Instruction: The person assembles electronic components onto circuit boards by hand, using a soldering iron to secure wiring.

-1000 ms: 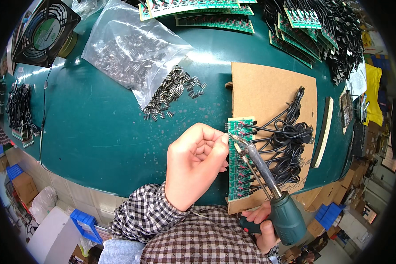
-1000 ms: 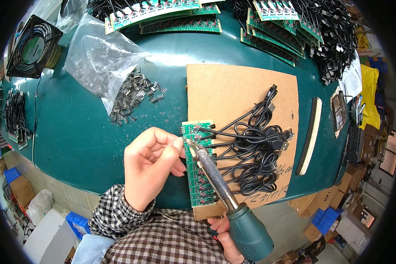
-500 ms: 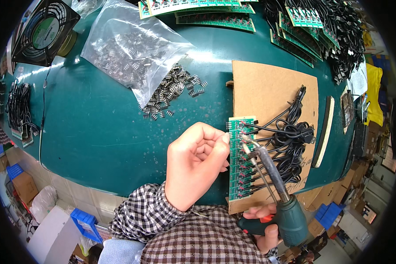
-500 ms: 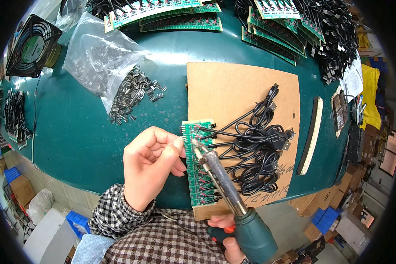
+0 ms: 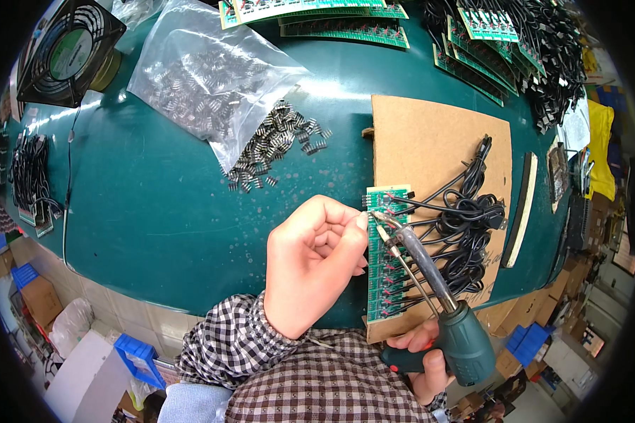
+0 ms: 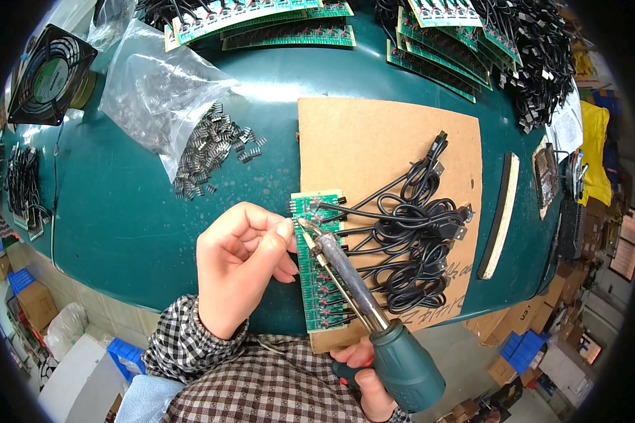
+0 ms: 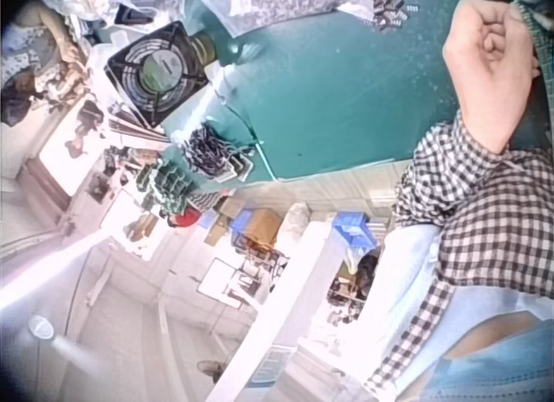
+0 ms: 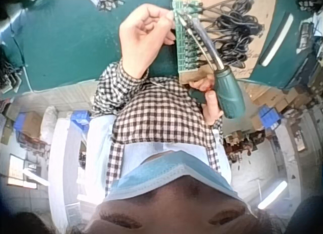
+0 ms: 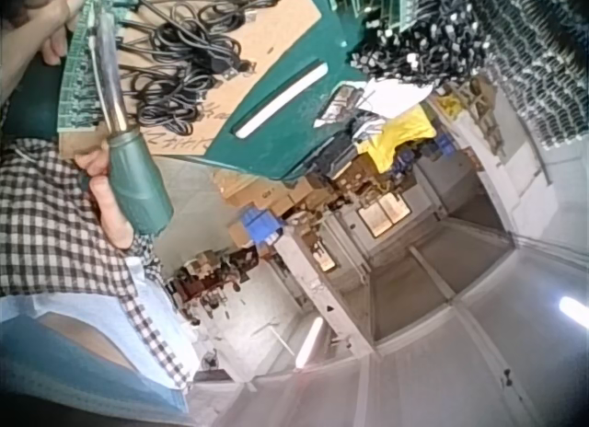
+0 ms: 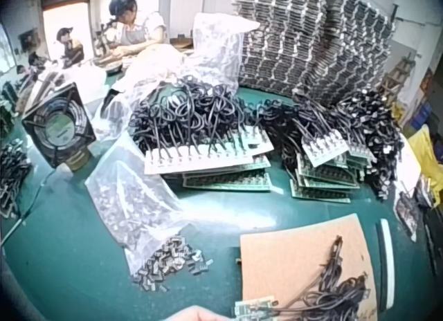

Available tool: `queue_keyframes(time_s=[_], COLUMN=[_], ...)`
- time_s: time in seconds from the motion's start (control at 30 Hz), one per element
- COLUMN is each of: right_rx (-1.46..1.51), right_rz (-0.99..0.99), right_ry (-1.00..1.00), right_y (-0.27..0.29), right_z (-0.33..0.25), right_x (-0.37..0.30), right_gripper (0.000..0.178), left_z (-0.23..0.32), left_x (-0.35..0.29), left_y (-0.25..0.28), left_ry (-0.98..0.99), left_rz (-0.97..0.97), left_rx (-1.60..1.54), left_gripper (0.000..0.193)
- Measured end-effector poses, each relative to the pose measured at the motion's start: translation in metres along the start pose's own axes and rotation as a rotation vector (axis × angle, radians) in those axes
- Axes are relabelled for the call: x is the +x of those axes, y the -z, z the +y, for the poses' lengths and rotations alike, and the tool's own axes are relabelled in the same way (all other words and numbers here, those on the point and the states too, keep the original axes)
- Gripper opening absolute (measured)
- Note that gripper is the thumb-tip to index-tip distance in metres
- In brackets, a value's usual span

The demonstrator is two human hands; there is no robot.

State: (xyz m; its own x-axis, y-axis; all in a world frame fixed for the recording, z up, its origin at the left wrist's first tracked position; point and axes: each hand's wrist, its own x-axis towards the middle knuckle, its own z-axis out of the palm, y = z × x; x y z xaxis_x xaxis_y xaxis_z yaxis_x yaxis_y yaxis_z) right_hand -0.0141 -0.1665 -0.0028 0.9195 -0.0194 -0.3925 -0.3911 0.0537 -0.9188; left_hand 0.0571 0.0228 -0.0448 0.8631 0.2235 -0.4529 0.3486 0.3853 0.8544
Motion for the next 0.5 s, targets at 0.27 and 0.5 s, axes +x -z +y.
queue_keyframes(time_s=[0.27, 0.5], right_rx=[0.004, -0.014], right_rz=[-0.002, 0.017], right_ry=[-0.076, -0.045], right_y=[0.0049, -0.0012], right_z=[-0.0002, -0.0019], right_x=[-0.0050, -0.0045], right_gripper=[0.043, 0.045], left_z=[0.0028, 0.0030], left_x=[-0.0005, -0.0003], left_y=[-0.0011, -0.0010], left_ry=[0.038, 0.039], left_rz=[0.020, 0.019], left_rx=[-0.032, -0.044], left_gripper=[0.011, 0.010])
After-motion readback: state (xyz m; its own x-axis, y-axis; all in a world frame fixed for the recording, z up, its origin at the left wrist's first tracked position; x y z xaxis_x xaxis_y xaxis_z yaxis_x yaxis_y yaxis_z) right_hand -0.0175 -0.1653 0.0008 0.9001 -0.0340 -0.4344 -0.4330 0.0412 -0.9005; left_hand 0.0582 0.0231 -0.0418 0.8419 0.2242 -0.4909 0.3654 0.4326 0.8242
